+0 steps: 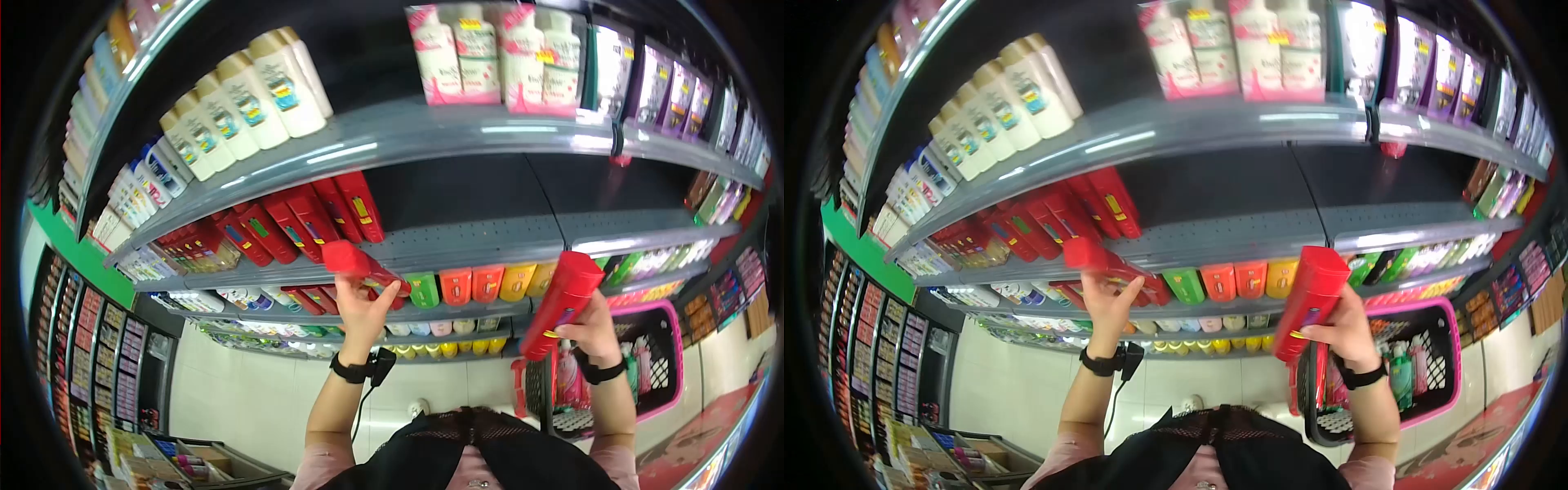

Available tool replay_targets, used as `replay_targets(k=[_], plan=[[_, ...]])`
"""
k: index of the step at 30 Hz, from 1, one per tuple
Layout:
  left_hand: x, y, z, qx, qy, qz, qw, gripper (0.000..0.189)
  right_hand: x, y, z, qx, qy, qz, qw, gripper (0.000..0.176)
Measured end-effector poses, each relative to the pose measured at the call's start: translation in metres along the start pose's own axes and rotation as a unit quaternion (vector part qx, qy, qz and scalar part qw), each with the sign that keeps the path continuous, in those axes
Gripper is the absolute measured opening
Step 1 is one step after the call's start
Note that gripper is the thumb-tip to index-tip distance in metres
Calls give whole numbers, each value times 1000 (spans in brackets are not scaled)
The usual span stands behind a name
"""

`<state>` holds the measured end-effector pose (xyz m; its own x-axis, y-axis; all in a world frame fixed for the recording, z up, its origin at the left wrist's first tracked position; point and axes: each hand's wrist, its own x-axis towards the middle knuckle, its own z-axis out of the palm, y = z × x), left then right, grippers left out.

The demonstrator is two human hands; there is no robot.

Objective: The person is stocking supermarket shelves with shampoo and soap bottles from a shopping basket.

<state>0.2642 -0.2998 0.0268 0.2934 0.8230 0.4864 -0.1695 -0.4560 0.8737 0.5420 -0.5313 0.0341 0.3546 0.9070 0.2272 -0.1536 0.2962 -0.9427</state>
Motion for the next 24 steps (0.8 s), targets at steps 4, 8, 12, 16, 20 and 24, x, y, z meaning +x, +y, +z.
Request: replay_targets(k=[4,8,12,16,20,24], plan=[[41,0,-1,63,84,67,992,58,50,9,48,38,-34,-82,995,71],[67,-19,-11,144,120,81,979,63,90,21,82,31,-45,-131,990,64],[76,-39,-19,183,141,78,970,68,136,38,98,-16,-62,-149,987,60],[81,-44,-22,293,166,112,935,65,178,53,118,-38,-50,-166,984,59],[86,-51,-24,321,151,73,932,67,199,63,137,-56,-35,-111,992,54],[88,-52,-20,333,154,75,927,69,215,81,149,-68,-47,-90,992,51]])
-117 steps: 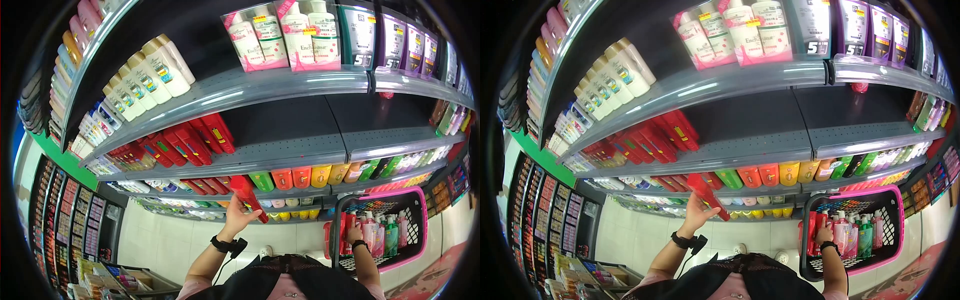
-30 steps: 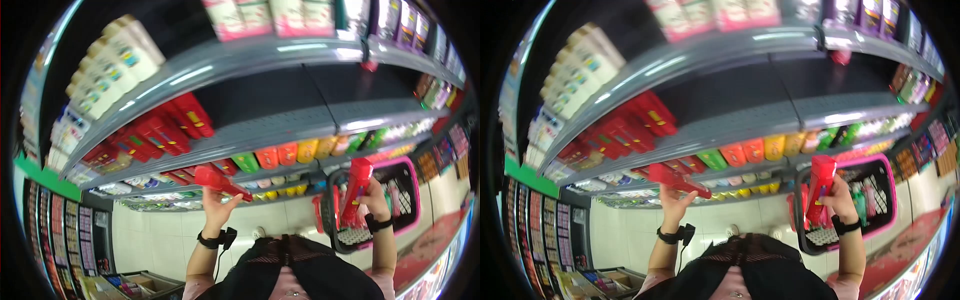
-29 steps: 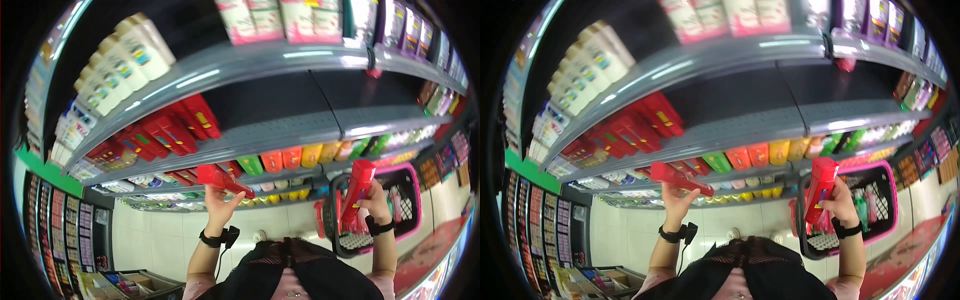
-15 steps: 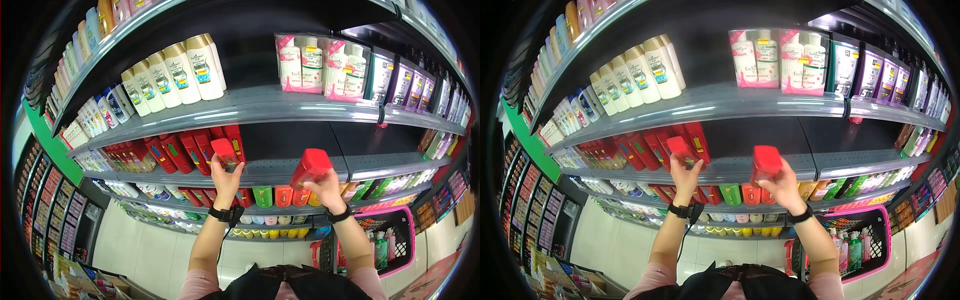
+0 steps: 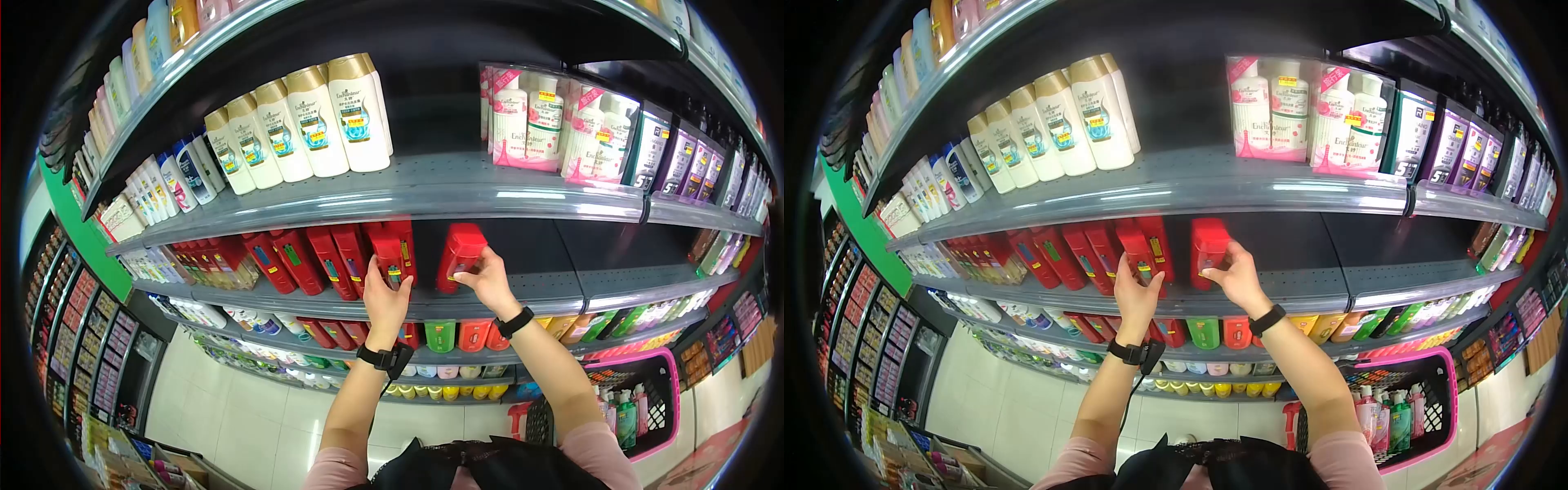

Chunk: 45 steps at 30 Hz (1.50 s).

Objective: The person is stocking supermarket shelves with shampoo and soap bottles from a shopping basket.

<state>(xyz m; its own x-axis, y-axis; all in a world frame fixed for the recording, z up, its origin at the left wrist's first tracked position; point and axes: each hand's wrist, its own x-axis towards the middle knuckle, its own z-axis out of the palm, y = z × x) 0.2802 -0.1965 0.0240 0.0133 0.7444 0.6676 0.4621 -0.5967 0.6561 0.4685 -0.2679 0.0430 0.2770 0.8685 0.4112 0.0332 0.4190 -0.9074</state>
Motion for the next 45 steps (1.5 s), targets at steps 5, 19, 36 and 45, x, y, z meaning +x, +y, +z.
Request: replay_targets(k=[5,19,36,45], plan=[[1,-4,3,-74,-43,-64,994,67,7,7,17,-25,-26,12,999,54],[-18,-16,8,34,-34,22,999,64,22,-6,21,-170,-98,8,981,70],[-15,-29,5,24,-37,-20,999,62,28,3,45,-160,-146,8,976,71],[-21,-36,4,62,22,38,997,56,12,22,53,-354,-57,-31,933,38]])
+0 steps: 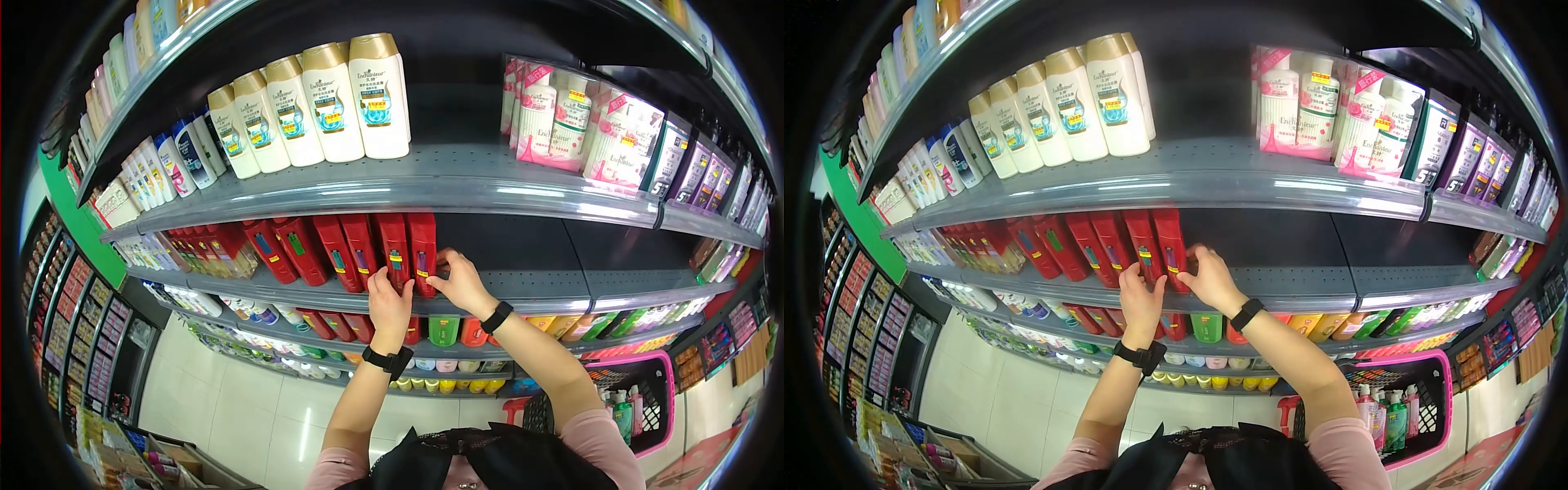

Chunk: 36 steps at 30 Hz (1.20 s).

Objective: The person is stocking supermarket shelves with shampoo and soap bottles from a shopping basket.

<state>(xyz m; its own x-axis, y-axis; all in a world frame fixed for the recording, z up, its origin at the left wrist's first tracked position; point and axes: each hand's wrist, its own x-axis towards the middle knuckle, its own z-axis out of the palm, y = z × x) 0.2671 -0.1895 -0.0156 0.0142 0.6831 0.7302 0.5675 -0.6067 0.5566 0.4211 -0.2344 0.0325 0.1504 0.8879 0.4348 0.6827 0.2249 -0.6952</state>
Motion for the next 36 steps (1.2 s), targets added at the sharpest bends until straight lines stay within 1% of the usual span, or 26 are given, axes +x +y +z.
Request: replay_targets(k=[1,3,4,6,8,11,14,15,18,20,22,23,26,29,33,36], plan=[[-1,0,-1,11,-10,-4,1000,55,-1,-2,0,-1,-1,1,1000,38],[-1,1,-3,23,-20,-9,999,54,-2,-8,-1,91,-12,42,995,35],[-2,3,-4,-2,-22,-19,1000,53,-2,-7,1,91,-12,43,995,35],[-3,2,-5,-27,-25,-28,999,52,0,-4,5,79,9,9,997,34],[-4,-2,-3,-54,-17,-33,998,49,1,-3,9,75,11,12,997,34],[-3,-2,-5,-57,-12,-24,998,46,1,-6,11,77,14,15,997,33],[-4,-5,-5,-67,-23,-29,997,42,2,-12,9,78,14,21,997,32],[-6,-7,-4,-67,-28,-27,997,42,2,-14,9,72,12,22,997,32],[-4,-9,1,-66,-5,-17,998,43,2,-9,16,91,29,24,995,33],[-4,-9,1,-43,-5,-33,999,42,2,-5,18,71,32,24,997,35],[-3,-7,0,-43,-5,-27,999,42,0,-6,18,94,29,25,995,38],[-2,-6,0,-41,-11,-25,999,41,1,1,22,67,36,21,997,40],[-2,-9,2,-38,-18,-22,999,39,1,-2,24,54,49,7,997,42],[-2,-11,5,-38,-17,-20,999,37,2,-4,24,19,52,27,998,42],[-1,-10,2,-47,-24,-18,998,34,1,-7,22,14,56,19,998,42],[1,-10,1,-40,-29,-21,999,33,2,-4,21,8,40,28,999,42]])
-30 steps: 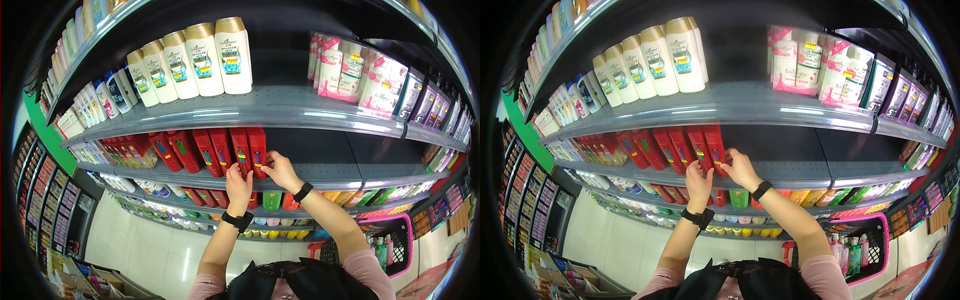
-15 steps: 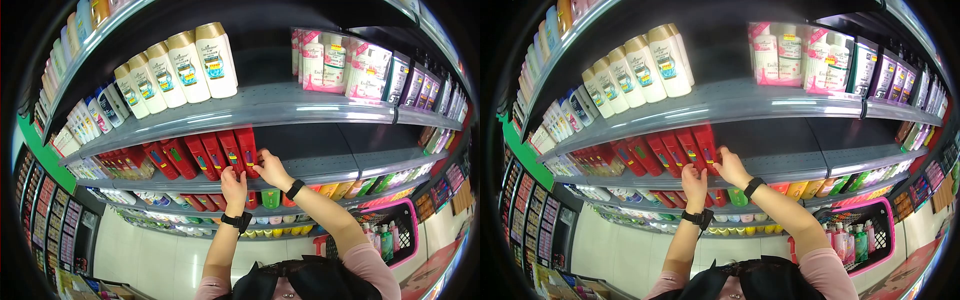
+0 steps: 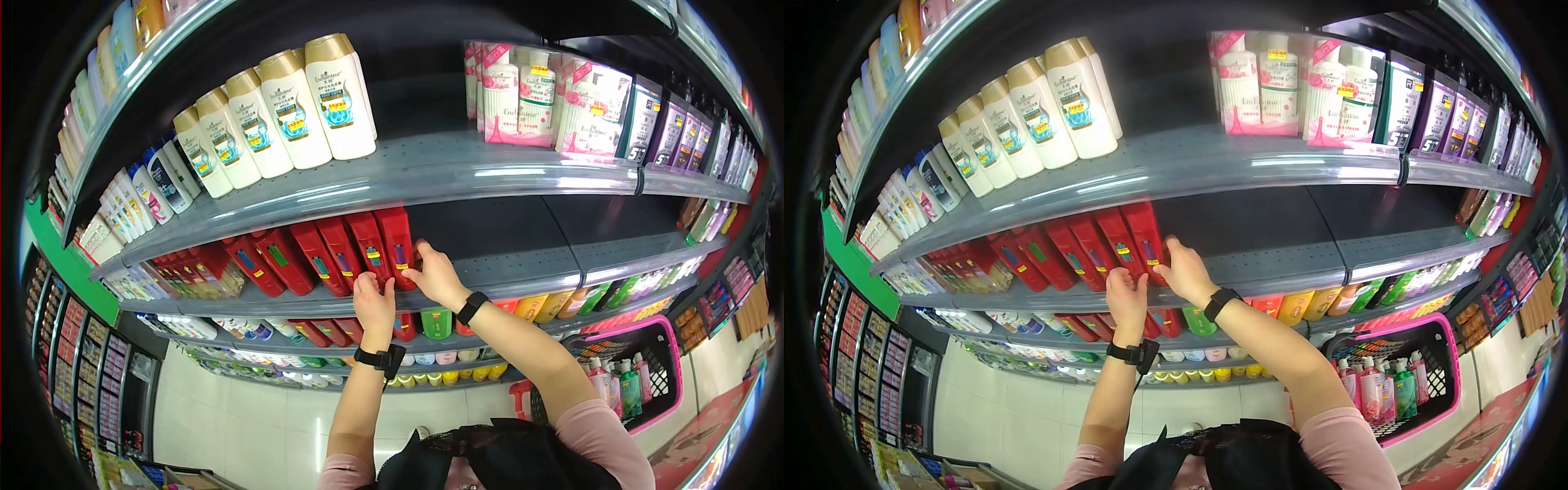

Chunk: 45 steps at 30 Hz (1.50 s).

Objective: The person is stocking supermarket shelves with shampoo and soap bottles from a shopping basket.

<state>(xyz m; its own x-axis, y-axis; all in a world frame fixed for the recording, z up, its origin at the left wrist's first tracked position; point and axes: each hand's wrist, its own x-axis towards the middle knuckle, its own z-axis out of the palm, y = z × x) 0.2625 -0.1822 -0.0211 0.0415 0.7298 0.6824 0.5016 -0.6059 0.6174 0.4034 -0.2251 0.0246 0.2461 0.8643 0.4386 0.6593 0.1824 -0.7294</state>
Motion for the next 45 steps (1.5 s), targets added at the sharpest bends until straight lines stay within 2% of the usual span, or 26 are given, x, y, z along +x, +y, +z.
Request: replay_targets(k=[17,21,23,29,32,34,39,44,45], plan=[[2,-8,2,10,-8,4,1000,33,0,0,2,3,0,-8,1000,44],[-3,-8,-2,-17,-12,30,999,31,-3,5,2,-23,15,4,1000,41],[-7,-9,-4,-14,-16,47,999,30,-6,3,-2,-6,-24,50,998,35],[-9,-7,-10,15,25,102,994,28,-7,2,3,-11,-7,30,999,28],[-6,-8,-16,17,26,77,997,30,-8,4,7,-29,25,8,999,27],[-4,-7,-17,-15,20,29,999,34,-7,4,8,-24,22,15,999,27],[-5,-6,-18,-19,-18,43,999,40,-7,3,8,-21,20,27,999,27],[-6,-9,-18,29,-48,68,996,41,-16,0,-2,-31,31,1,999,31],[-6,-5,-20,30,-60,51,996,39,-22,2,-7,-20,33,-7,999,32]])
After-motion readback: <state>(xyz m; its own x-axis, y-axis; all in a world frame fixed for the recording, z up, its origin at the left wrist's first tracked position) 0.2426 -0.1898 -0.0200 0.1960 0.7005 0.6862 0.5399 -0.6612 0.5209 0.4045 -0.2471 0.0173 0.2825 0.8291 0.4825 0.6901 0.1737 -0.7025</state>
